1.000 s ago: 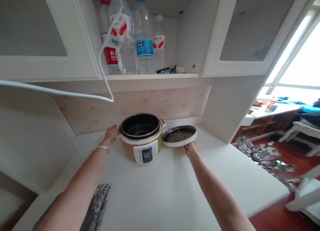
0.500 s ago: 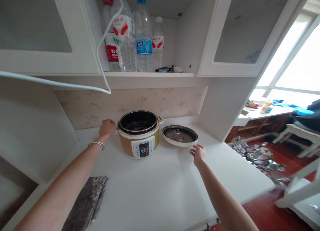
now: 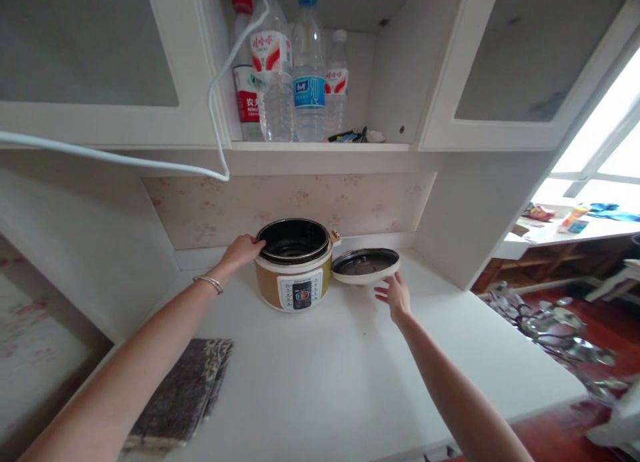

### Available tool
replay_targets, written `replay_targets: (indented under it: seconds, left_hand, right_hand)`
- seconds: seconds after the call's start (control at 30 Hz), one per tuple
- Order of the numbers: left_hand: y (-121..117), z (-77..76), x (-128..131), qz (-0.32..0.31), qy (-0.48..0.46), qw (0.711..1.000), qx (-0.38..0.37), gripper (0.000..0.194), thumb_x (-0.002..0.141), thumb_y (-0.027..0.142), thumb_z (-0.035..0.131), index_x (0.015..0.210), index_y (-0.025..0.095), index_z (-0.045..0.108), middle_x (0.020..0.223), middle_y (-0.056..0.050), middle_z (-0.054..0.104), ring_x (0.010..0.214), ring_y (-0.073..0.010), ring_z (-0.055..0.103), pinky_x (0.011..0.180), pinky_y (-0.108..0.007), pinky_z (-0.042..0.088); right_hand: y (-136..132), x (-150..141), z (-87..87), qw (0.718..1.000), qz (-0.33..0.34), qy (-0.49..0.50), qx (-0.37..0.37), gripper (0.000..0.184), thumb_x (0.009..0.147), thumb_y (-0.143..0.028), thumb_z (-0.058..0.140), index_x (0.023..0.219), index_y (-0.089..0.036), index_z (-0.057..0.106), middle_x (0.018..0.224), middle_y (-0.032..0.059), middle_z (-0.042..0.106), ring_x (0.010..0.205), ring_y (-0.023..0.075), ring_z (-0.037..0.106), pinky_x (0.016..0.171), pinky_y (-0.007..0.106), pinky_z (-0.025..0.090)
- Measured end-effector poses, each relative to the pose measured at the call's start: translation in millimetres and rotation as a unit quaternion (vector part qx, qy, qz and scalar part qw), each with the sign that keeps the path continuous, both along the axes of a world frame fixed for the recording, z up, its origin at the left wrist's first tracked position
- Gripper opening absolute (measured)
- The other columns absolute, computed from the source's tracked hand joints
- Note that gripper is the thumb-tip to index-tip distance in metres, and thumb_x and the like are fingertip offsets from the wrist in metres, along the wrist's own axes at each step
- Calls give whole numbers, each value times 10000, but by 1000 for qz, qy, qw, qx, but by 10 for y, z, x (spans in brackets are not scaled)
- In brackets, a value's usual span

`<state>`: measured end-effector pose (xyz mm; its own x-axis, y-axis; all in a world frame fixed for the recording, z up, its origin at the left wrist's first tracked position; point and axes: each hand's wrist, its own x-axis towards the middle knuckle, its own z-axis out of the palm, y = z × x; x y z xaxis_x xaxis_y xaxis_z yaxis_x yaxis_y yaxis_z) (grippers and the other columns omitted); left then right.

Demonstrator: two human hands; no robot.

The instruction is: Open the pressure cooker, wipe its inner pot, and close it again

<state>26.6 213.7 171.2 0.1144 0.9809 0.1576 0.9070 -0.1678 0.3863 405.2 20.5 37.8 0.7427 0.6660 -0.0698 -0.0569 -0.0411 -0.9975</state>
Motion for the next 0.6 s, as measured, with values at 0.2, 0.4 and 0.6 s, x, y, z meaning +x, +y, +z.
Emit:
replay_targets:
  seconds: [0.2,0.4,0.6]
  left_hand:
    - [5,7,22,19,-64,997,-42,292,706,448,572,758,179,673,755,-89,682,729,-236,633,545,-267,375]
    - [19,37,46,40,-198,973,-113,219,654,378,648,664,162,617,516,-18,530,470,-143,481,436,-249,290]
    - [-56,85,61,55,-244,958,-143,196,673,309,664,627,149,560,428,18,430,403,-109,394,419,-244,261]
  right_hand:
    - [-20,38,34,999,38,-8,26,566,808,-515,566,1312,-281,458,1120,76,606,648,152,672,599,300,596]
    - [9,88,101,995,74,60,9,597,826,-478,574,1364,-332,360,1236,70,555,759,159,682,685,324,594]
    - [11,230,249,996,-4,-14,-84,711,676,-453,706,1297,-232,440,1114,103,597,707,163,635,531,279,557]
